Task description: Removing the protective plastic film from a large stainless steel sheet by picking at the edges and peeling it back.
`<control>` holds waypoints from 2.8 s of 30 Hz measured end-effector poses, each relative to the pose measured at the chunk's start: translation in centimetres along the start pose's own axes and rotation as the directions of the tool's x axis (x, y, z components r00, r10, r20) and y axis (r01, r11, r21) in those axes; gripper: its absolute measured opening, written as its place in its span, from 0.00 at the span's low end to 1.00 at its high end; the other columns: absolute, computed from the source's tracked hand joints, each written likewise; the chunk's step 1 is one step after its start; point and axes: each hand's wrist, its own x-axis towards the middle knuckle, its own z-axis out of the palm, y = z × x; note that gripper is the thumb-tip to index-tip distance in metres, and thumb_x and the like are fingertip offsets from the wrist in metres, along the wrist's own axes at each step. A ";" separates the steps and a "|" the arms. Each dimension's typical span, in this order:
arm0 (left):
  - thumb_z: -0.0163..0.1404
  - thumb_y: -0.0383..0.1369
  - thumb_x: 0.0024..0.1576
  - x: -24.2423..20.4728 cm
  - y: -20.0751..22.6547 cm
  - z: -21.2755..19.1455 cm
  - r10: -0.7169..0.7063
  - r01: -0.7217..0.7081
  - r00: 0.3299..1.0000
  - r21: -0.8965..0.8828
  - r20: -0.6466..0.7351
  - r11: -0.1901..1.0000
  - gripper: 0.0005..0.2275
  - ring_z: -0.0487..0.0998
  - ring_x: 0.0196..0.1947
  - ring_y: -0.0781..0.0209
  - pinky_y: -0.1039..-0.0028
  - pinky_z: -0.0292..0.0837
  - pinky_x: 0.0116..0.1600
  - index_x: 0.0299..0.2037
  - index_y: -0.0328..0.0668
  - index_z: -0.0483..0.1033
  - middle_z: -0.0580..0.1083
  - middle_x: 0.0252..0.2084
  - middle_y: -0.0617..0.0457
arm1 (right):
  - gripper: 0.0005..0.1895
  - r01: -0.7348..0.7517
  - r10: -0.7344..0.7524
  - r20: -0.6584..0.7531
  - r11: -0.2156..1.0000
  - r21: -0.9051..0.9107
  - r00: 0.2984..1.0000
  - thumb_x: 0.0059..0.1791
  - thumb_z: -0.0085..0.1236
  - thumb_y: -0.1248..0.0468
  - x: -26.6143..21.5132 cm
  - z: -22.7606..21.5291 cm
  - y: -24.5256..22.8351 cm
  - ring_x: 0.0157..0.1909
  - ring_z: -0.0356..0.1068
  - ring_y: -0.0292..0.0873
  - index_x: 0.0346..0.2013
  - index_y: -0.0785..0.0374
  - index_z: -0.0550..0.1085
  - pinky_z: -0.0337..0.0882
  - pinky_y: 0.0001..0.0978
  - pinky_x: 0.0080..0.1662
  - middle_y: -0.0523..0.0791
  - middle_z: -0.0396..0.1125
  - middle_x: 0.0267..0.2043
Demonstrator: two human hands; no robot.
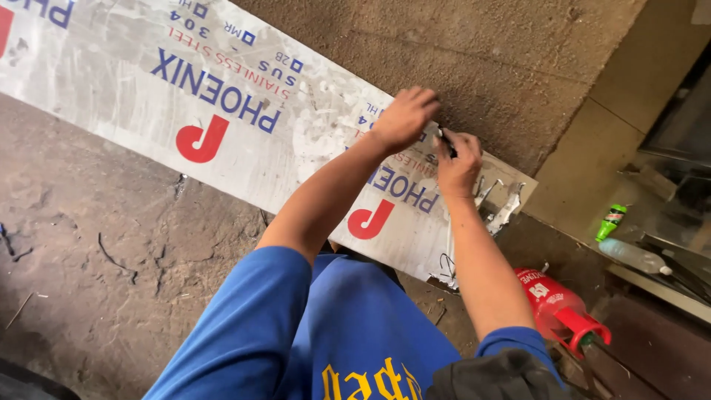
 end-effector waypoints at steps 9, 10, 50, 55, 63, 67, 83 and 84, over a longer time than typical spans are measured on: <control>0.44 0.35 0.64 -6.1 2.2 -6.8 -0.282 0.303 0.944 0.114 -0.169 0.946 0.04 0.71 0.51 0.53 0.63 0.63 0.58 0.43 0.51 0.73 0.71 0.46 0.54 | 0.04 -0.122 0.117 -0.040 0.983 -0.134 0.992 0.56 0.58 0.58 0.1 1.4 -1.7 0.41 0.70 0.50 0.39 0.53 0.75 0.63 0.41 0.45 0.40 0.66 0.37; 0.44 0.35 0.64 -6.5 2.1 -6.5 -0.285 0.305 0.944 0.109 -0.166 0.946 0.04 0.71 0.51 0.53 0.63 0.63 0.58 0.43 0.51 0.73 0.71 0.46 0.54 | 0.04 -0.124 0.120 -0.036 0.983 -0.138 0.992 0.56 0.58 0.58 -0.1 0.9 -1.7 0.41 0.70 0.50 0.39 0.53 0.75 0.63 0.41 0.45 0.40 0.66 0.37; 0.47 0.41 0.63 -17.8 -5.6 -16.7 -0.625 0.617 0.775 0.331 -0.095 0.714 0.19 0.54 0.70 0.44 0.49 0.44 0.72 0.62 0.49 0.66 0.59 0.65 0.45 | 0.11 -0.392 0.225 -0.491 0.880 -0.268 0.842 0.45 0.65 0.65 -1.0 7.2 -5.2 0.40 0.71 0.46 0.39 0.46 0.84 0.68 0.38 0.48 0.40 0.72 0.37; 0.46 0.41 0.64 -17.8 -5.5 -16.7 -0.614 0.604 0.784 0.339 -0.093 0.721 0.18 0.54 0.70 0.44 0.50 0.43 0.72 0.62 0.48 0.66 0.59 0.66 0.45 | 0.10 -0.402 0.245 -0.471 0.876 -0.266 0.847 0.45 0.65 0.66 -1.0 6.7 -6.3 0.42 0.71 0.47 0.38 0.48 0.83 0.68 0.39 0.48 0.40 0.72 0.38; 0.47 0.42 0.63 -18.5 -6.1 -16.0 -0.634 0.616 0.769 0.355 -0.077 0.703 0.20 0.53 0.71 0.43 0.48 0.41 0.73 0.64 0.50 0.63 0.58 0.68 0.45 | 0.08 -0.367 0.250 -0.438 0.908 -0.204 0.863 0.49 0.65 0.65 -1.3 6.8 -5.8 0.42 0.72 0.51 0.43 0.55 0.83 0.68 0.42 0.54 0.44 0.72 0.40; 0.47 0.42 0.63 -18.5 -6.1 -16.0 -0.626 0.609 0.776 0.342 -0.073 0.715 0.21 0.53 0.71 0.42 0.47 0.42 0.73 0.64 0.49 0.63 0.58 0.68 0.44 | 0.08 -0.379 0.245 -0.450 0.895 -0.236 0.859 0.48 0.65 0.65 -1.4 7.0 -5.3 0.41 0.72 0.49 0.42 0.54 0.83 0.68 0.41 0.52 0.43 0.72 0.40; 0.45 0.44 0.63 -18.6 -6.1 -15.9 -0.658 0.632 0.751 0.345 -0.051 0.694 0.22 0.48 0.73 0.43 0.49 0.37 0.74 0.67 0.50 0.62 0.55 0.70 0.46 | 0.07 -0.343 0.228 -0.393 0.905 -0.251 0.891 0.50 0.63 0.68 -1.1 6.3 -6.4 0.42 0.73 0.54 0.42 0.59 0.82 0.66 0.43 0.57 0.46 0.72 0.39; 0.46 0.44 0.63 -18.5 -6.1 -15.9 -0.656 0.630 0.753 0.351 -0.056 0.693 0.23 0.49 0.73 0.43 0.49 0.37 0.74 0.67 0.51 0.62 0.55 0.70 0.46 | 0.07 -0.337 0.222 -0.390 0.907 -0.254 0.893 0.50 0.62 0.69 -0.8 6.3 -6.5 0.42 0.73 0.54 0.42 0.59 0.82 0.66 0.43 0.56 0.46 0.72 0.39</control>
